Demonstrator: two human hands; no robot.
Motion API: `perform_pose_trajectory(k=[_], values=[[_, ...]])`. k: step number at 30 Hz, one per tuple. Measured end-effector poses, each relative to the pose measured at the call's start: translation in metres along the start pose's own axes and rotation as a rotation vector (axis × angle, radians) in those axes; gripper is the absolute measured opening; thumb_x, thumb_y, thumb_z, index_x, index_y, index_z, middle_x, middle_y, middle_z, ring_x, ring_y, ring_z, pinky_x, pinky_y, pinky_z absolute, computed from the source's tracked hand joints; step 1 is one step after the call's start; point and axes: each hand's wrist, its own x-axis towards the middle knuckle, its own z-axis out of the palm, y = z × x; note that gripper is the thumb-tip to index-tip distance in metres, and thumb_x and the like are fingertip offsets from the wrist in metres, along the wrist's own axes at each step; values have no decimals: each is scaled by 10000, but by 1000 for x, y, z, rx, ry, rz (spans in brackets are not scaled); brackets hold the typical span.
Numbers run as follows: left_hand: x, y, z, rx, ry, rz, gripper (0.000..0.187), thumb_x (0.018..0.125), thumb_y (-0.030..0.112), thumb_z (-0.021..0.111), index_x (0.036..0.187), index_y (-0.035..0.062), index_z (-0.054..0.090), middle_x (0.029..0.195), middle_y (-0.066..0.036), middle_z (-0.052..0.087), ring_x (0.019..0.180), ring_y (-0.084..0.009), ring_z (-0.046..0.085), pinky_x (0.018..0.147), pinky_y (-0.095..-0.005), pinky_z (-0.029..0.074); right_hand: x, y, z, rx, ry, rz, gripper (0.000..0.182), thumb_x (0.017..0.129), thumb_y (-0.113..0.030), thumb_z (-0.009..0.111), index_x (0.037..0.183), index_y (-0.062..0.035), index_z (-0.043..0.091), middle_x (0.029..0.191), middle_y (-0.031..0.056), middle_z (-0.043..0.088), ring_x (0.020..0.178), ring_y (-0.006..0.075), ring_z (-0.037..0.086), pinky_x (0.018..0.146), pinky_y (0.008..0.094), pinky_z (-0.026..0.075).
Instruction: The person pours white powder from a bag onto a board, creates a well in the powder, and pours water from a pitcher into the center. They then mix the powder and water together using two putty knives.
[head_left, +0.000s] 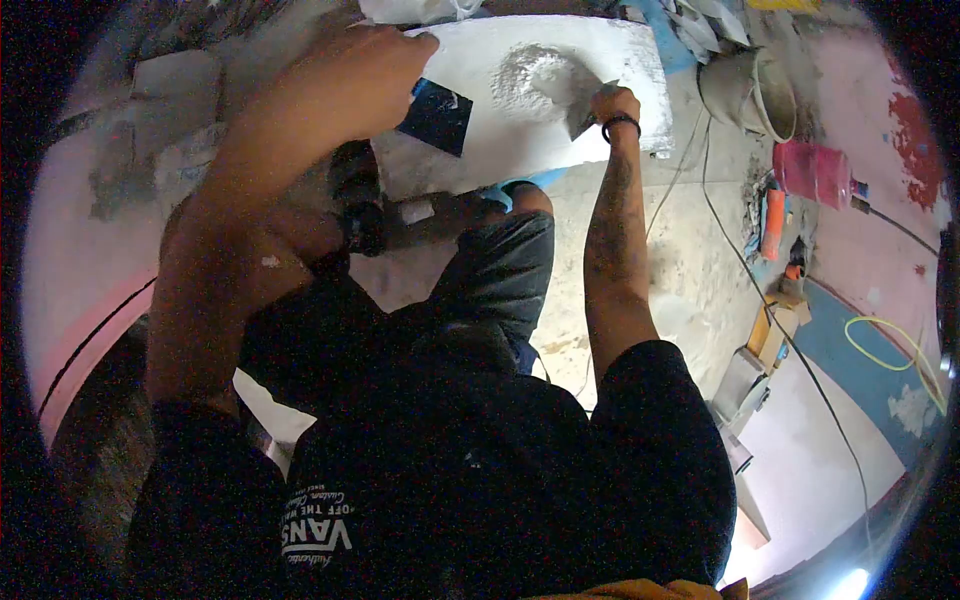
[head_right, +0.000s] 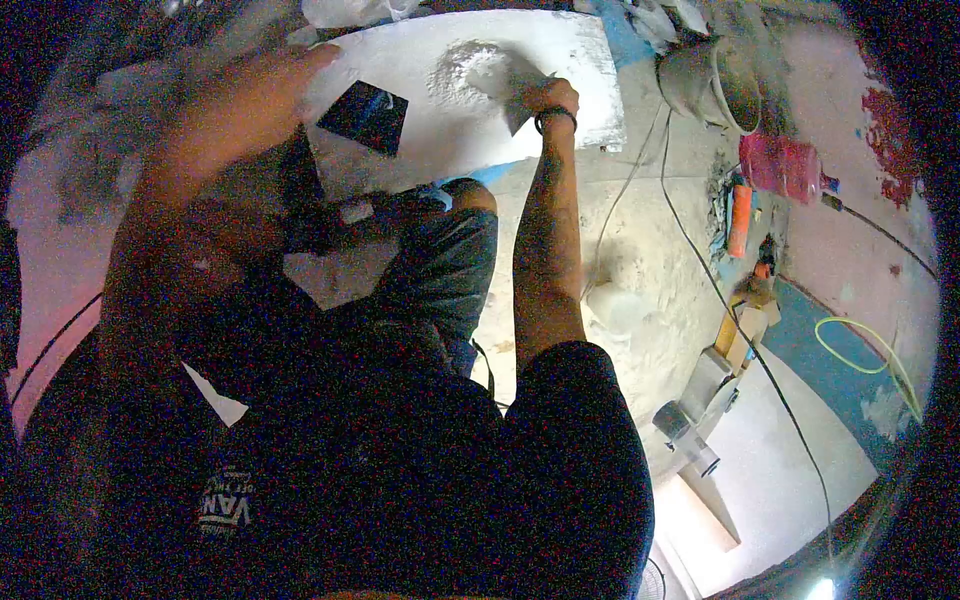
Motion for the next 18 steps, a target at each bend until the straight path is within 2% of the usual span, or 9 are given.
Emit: perform_pose_trajectory(k=[1,3,7,9,11,13,14,18], values=[[2,1,0,-3,-2,-5,485,704,88,561,1171,61,431,1016,-205,546,943,-353,532,811,-431,431,-7,-11,-10,-70,-15,-47,310,674,-294,524,841,-58,635,902,184,608,859,320,587,755,370,466],[2,1,1,52,11,-32,487,699,86,569,1164,49,431,1045,-202,533,965,-351,521,824,-426,427,-25,-30,-36,137,-21,178,351,679,-318,528,859,-33,626,930,189,601,883,323,579,775,368,460],[-4,-3,2,48,150,17,493,694,77,576,1164,46,429,1071,-201,519,983,-353,509,836,-420,424,-28,-41,-39,85,-34,91,385,668,-325,548,865,-2,618,909,211,597,889,337,572,780,376,454],[-7,-5,-14,-98,-48,75,365,721,100,515,1035,-82,478,904,-226,575,824,-313,575,712,-371,459,-35,-47,-44,62,-18,52,385,661,-324,550,860,-2,619,900,213,598,884,340,573,779,377,453],[-9,-1,-23,-70,-79,72,355,711,88,514,1014,-94,478,867,-228,574,802,-314,577,695,-370,463,-38,-46,-45,44,-3,23,385,655,-324,551,855,-2,620,891,215,599,878,344,573,777,378,453],[-9,-1,-24,-41,-105,78,345,701,76,514,992,-107,478,831,-231,573,779,-316,580,678,-369,467,-37,-39,-45,-42,58,-43,320,746,-345,510,804,-51,624,836,154,624,790,289,610,699,360,489],[-10,-3,-22,-2,-97,91,335,702,75,514,986,-100,482,830,-229,575,777,-318,581,677,-373,468,-29,-30,-34,-6,80,19,296,753,-328,499,816,-70,630,840,164,620,801,288,608,701,365,487],[-5,-8,-18,-32,-105,51,318,709,72,513,981,-91,487,832,-222,581,764,-322,584,670,-385,469,-27,-34,-36,-6,38,-12,295,755,-316,496,813,-59,629,851,170,618,816,289,604,710,365,485]])
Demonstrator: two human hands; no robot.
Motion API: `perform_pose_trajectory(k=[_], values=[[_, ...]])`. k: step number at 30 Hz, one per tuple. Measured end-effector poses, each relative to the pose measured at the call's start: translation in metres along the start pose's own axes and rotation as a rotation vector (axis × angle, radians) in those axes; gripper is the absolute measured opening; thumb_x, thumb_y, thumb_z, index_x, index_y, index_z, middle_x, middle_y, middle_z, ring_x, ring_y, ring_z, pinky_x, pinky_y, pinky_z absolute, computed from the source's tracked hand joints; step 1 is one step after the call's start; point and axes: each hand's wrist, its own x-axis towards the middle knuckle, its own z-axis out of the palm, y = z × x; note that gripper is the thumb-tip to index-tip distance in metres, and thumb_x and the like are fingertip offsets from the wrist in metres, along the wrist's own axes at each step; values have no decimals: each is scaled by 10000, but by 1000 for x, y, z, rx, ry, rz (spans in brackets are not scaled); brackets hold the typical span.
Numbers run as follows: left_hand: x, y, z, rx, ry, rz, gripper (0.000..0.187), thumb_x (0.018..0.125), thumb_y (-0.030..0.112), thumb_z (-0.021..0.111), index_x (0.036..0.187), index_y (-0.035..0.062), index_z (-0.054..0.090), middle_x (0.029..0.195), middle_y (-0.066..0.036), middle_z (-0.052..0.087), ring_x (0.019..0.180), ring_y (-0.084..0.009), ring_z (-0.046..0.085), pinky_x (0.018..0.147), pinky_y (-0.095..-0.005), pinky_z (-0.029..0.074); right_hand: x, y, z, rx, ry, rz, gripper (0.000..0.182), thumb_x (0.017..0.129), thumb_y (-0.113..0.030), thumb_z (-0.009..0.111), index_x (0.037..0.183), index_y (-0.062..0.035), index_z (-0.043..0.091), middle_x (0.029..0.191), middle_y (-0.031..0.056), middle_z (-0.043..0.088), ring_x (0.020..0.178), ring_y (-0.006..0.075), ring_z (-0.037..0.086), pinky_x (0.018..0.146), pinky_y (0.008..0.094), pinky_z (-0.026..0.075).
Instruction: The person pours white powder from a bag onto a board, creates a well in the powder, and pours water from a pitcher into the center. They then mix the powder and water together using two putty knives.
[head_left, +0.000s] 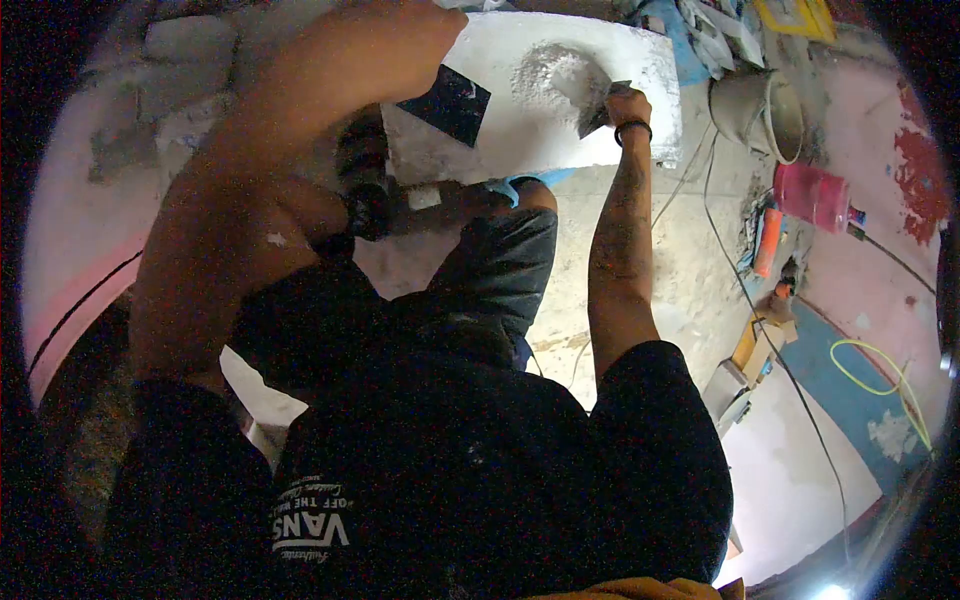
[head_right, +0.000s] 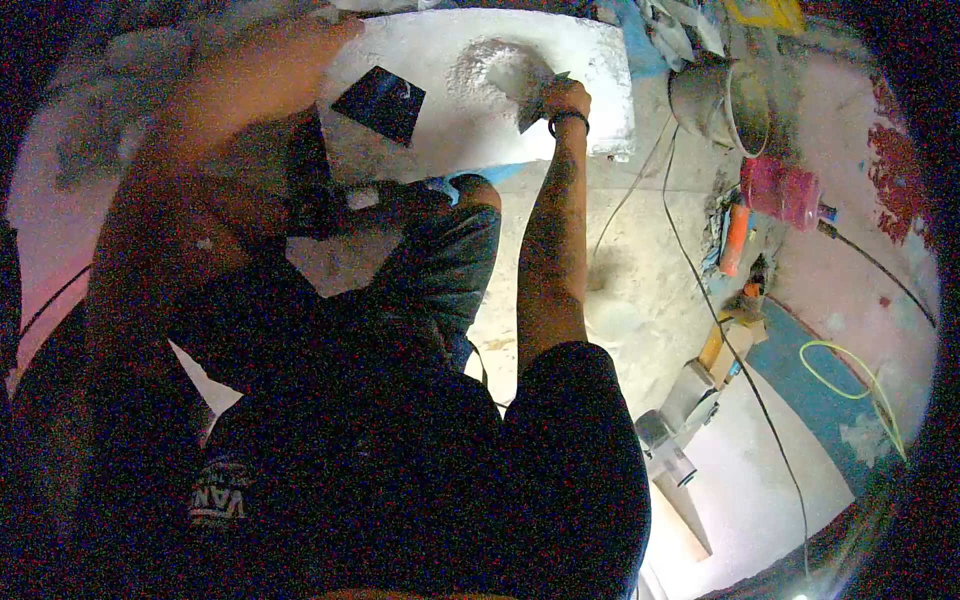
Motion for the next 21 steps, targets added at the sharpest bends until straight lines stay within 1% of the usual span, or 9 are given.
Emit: perform_pose_trajectory(k=[2,4,5,9,14,15,17,19,21], values=[[-3,0,0,10,39,15,333,711,70,514,998,-95,482,841,-223,581,776,-321,583,675,-385,469,3,-2,2,149,-4,8,350,650,-291,547,861,-22,619,851,211,606,821,339,591,738,380,472],[-6,4,-8,26,82,34,348,713,68,516,1015,-99,477,851,-224,581,789,-321,581,680,-385,469,12,-2,8,74,-23,-40,340,653,-283,546,860,-23,619,849,205,608,818,334,592,734,380,473],[-6,8,-15,8,3,-18,366,715,72,520,1034,-100,473,858,-226,580,805,-317,579,685,-385,468,16,0,9,5,-41,-84,331,657,-274,544,860,-24,618,847,199,610,815,330,594,730,380,474],[-9,11,-23,4,-76,-35,405,717,80,525,1076,-98,462,871,-234,577,837,-310,572,699,-383,466,15,3,-9,125,-47,38,306,705,-286,547,921,-82,620,922,157,611,882,294,588,772,375,466],[-5,7,-14,98,-33,-13,399,715,82,528,1067,-97,468,875,-237,575,821,-307,574,695,-380,465,49,21,7,-98,-96,31,372,717,-354,550,997,-113,589,1026,135,583,946,288,565,810,371,451],[-6,8,-18,97,-52,-12,403,711,84,534,1065,-99,468,880,-236,575,819,-305,574,695,-377,466,35,11,-1,-3,-80,47,375,732,-375,539,989,-107,588,1030,127,581,933,288,570,804,371,456],[-5,6,-15,25,-37,-64,391,710,93,540,1054,-83,482,894,-229,576,829,-304,574,706,-376,463,25,3,-1,-64,-35,-84,292,701,-227,518,941,-84,603,950,164,597,909,322,565,782,395,456],[1,-3,3,-44,-23,-117,378,708,103,546,1042,-67,497,908,-223,578,839,-303,573,717,-374,461,7,-17,-17,-72,-89,-123,293,709,-221,504,953,-84,593,966,166,590,917,322,560,791,390,452],[14,-17,35,102,248,-18,485,684,70,589,1144,41,441,1085,-196,514,988,-357,506,839,-416,426,5,-21,-12,-149,-93,-178,303,711,-215,496,972,-92,588,987,165,583,934,316,554,805,385,447]])
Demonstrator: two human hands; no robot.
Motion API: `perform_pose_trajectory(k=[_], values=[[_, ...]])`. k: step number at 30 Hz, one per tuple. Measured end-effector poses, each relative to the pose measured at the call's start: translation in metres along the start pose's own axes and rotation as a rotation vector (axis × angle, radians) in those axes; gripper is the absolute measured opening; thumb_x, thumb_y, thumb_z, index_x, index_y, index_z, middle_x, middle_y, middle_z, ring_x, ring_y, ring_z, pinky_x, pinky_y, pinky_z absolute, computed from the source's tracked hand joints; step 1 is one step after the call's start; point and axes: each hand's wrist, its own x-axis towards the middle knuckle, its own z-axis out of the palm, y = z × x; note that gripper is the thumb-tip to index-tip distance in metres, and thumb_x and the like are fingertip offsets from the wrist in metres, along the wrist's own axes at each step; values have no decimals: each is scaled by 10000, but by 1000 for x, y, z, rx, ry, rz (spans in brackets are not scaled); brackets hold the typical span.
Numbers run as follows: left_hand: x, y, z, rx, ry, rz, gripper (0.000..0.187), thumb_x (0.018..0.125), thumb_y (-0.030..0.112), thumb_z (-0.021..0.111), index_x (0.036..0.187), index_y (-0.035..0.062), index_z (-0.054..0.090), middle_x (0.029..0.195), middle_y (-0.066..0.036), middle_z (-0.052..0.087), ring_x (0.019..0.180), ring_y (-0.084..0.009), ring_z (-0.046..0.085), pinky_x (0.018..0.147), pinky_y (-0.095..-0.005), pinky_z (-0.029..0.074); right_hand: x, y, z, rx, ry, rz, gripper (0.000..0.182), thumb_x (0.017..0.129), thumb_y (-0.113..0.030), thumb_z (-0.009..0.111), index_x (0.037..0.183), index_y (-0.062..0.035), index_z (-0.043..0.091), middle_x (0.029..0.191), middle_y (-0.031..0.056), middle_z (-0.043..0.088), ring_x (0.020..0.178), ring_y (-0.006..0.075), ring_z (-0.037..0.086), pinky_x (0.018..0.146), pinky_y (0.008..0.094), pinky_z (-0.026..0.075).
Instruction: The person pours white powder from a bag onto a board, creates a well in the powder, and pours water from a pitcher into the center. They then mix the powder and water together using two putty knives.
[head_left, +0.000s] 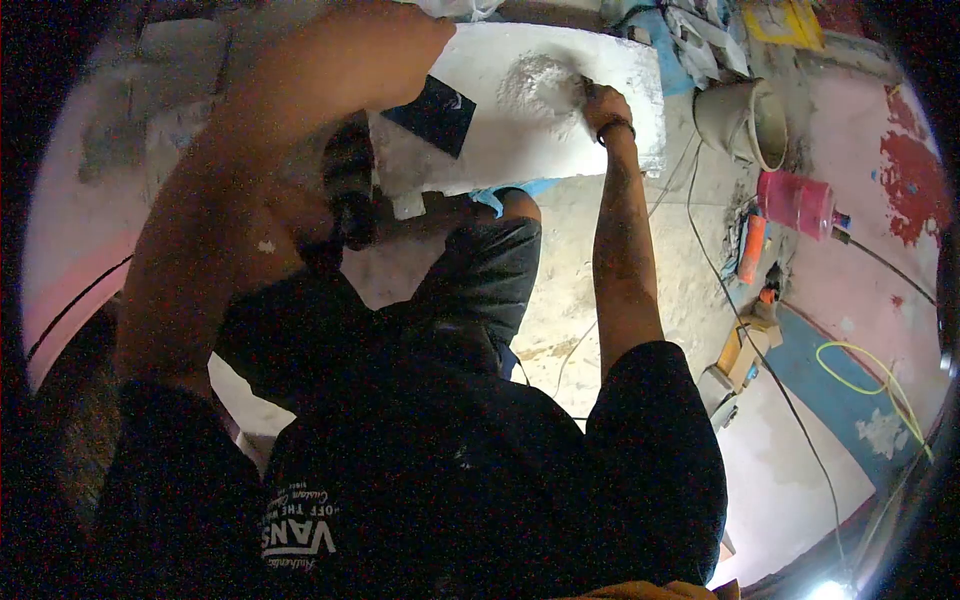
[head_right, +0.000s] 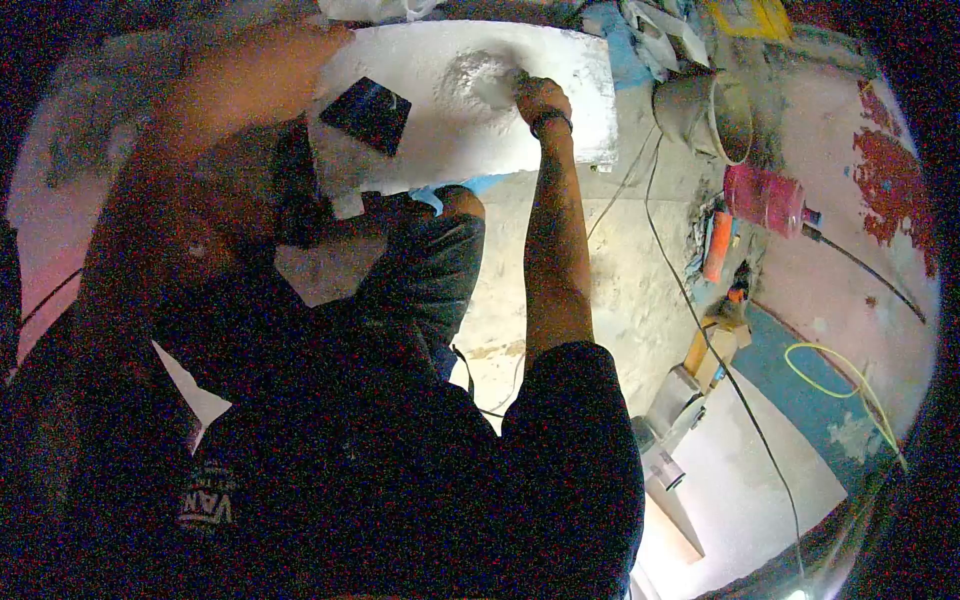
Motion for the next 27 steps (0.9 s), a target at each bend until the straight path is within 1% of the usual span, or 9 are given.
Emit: perform_pose_trajectory(k=[2,4,6,10,13,15,19,25,27], values=[[0,3,-5,-17,-16,-4,481,679,70,594,1136,40,448,1085,-190,517,989,-351,507,843,-414,424,-14,-9,-20,22,-46,64,321,709,-211,487,991,-94,585,997,170,578,940,319,551,811,386,445],[1,7,-10,-35,-33,-10,477,674,69,599,1128,40,455,1084,-184,520,991,-346,509,847,-413,422,-5,9,-15,66,13,76,336,787,-312,465,973,-63,592,1012,159,578,937,317,556,820,396,442],[2,10,-14,-116,-63,-54,467,663,66,608,1108,36,469,1069,-175,531,989,-336,514,852,-412,419,13,27,-12,-6,55,37,318,702,-191,486,976,-69,591,1011,174,575,928,326,559,806,397,451],[5,7,-4,-111,43,18,473,655,65,611,1106,34,470,1055,-175,538,988,-334,515,857,-412,416,43,29,-29,-135,70,-188,373,687,-142,498,1050,-89,565,1022,172,568,961,301,545,852,386,429],[9,6,1,-112,1,46,476,651,60,609,1105,32,469,1066,-180,530,992,-339,511,864,-409,414,55,12,-31,-7,122,-214,378,667,-123,484,1032,-68,564,993,185,572,940,324,546,838,390,430],[11,1,7,-80,21,79,496,652,45,601,1127,33,459,1090,-182,518,1010,-337,502,873,-407,411,64,4,-33,-102,21,-270,402,676,-129,474,1068,-97,556,1022,172,566,958,312,543,852,380,426],[10,2,1,-78,4,11,517,658,37,600,1152,35,446,1109,-179,509,1024,-333,495,889,-403,400,58,7,-29,-79,64,-224,396,675,-142,469,1059,-97,558,1025,181,562,967,322,537,852,383,425],[8,-10,0,-5,113,167,524,659,55,625,1152,33,449,1104,-184,511,1028,-336,491,908,-395,381,20,50,-20,28,102,-45,368,647,-195,514,978,-38,559,991,224,560,929,353,545,812,396,445],[4,14,-52,-300,-253,-37,350,714,117,545,1030,-30,522,942,-212,576,864,-306,567,748,-371,451,-1,64,-15,114,148,-51,362,642,-205,538,958,-30,563,959,224,571,903,351,556,783,389,451]])
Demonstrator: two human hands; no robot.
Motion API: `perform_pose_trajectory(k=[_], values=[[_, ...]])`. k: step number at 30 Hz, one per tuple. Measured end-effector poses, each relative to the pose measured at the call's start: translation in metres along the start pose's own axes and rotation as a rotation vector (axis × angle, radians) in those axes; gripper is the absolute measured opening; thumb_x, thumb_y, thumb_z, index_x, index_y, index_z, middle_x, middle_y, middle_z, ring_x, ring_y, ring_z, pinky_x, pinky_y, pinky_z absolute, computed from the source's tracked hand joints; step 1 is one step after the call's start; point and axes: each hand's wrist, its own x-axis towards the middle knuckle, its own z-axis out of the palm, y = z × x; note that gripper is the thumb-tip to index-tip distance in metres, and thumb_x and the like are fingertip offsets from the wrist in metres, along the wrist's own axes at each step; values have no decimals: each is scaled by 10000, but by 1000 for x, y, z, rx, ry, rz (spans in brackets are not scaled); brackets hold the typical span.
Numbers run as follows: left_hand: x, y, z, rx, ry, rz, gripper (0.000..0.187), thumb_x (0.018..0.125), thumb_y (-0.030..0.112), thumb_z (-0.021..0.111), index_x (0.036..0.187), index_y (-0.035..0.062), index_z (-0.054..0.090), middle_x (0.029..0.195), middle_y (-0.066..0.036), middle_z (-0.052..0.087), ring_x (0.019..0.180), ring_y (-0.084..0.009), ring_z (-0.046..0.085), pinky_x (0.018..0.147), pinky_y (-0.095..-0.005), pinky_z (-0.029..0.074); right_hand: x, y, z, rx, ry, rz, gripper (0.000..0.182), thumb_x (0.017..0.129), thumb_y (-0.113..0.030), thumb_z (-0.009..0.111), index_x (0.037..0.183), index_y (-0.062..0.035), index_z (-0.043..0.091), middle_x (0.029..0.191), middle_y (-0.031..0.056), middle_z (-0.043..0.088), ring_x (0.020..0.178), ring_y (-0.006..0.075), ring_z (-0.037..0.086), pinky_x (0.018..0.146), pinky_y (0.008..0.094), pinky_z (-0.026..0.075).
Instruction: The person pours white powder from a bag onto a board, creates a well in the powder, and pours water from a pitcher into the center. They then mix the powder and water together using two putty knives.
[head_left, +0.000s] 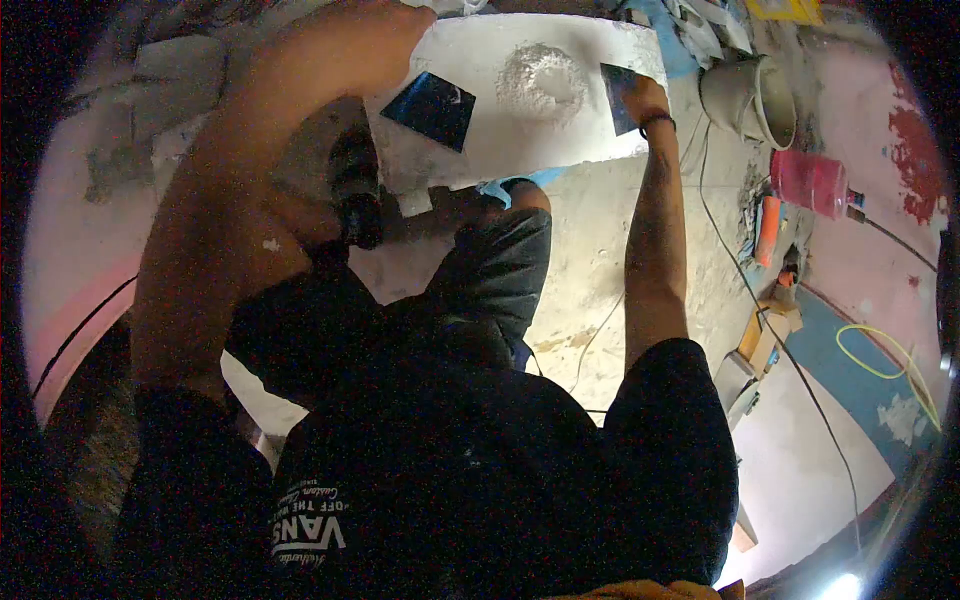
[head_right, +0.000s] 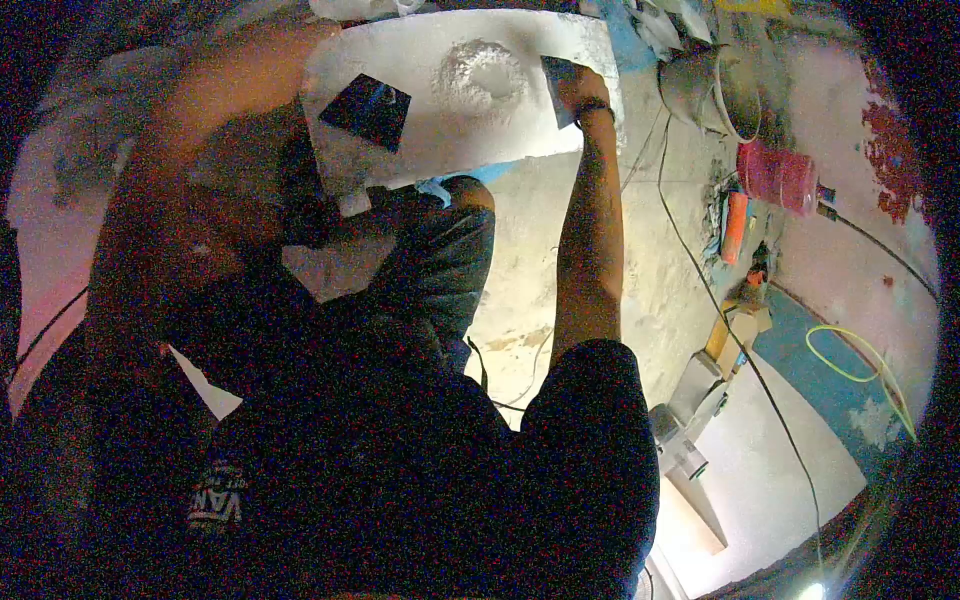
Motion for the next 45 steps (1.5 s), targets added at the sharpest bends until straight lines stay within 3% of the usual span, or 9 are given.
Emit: perform_pose_trajectory(k=[3,5,7,9,14,18,27,33,45], values=[[-1,4,-1,200,24,-94,325,724,129,537,1019,-10,537,966,-207,572,889,-314,558,770,-375,442,-16,23,12,227,105,128,351,626,-239,606,890,-9,588,833,208,606,800,335,590,683,372,457],[4,2,0,115,-7,-83,339,730,133,530,1034,-16,526,974,-208,569,895,-314,557,775,-375,442,-44,16,-2,416,391,-38,316,635,-245,627,831,2,607,735,186,612,710,317,599,619,358,449],[2,5,0,27,-38,-65,353,735,137,524,1050,-22,514,983,-208,566,901,-314,556,779,-376,442,-51,15,-12,287,220,143,302,653,-253,650,806,6,616,700,180,613,640,267,603,585,343,447],[-2,10,-4,249,-74,-164,371,751,149,502,1078,-26,491,1017,-210,552,920,-317,549,796,-378,438,-56,14,-15,626,372,85,303,665,-270,671,778,8,626,667,155,618,598,212,595,560,311,438],[18,-26,26,237,-12,-82,384,756,144,497,1099,-28,474,1035,-214,541,936,-316,541,806,-381,433,-42,-9,-4,655,473,17,277,648,-245,710,731,7,631,643,113,626,568,158,580,540,282,440],[-5,16,-2,234,19,-152,369,760,161,509,1090,-3,493,1017,-195,556,948,-308,538,806,-380,430,-40,-34,-12,510,449,23,258,663,-227,693,799,-16,633,741,154,630,699,259,627,627,313,472],[-16,35,-23,35,38,-60,325,773,185,519,1056,27,518,1018,-184,560,940,-299,543,802,-370,425,-29,-47,12,362,464,-85,254,680,-256,671,807,-37,638,715,172,611,691,321,600,611,329,466],[-8,21,-22,48,-30,-240,342,767,155,520,1074,5,500,1046,-202,540,951,-304,537,804,-379,425,-41,-59,22,415,426,-88,198,694,-146,551,854,-69,640,759,156,616,722,319,594,647,343,477],[-9,10,-14,147,2,-170,318,743,100,494,1036,-21,509,975,-215,561,905,-319,551,771,-383,441,-26,-49,6,438,510,-47,161,680,-147,602,814,-79,660,714,148,619,673,283,614,613,325,479]])
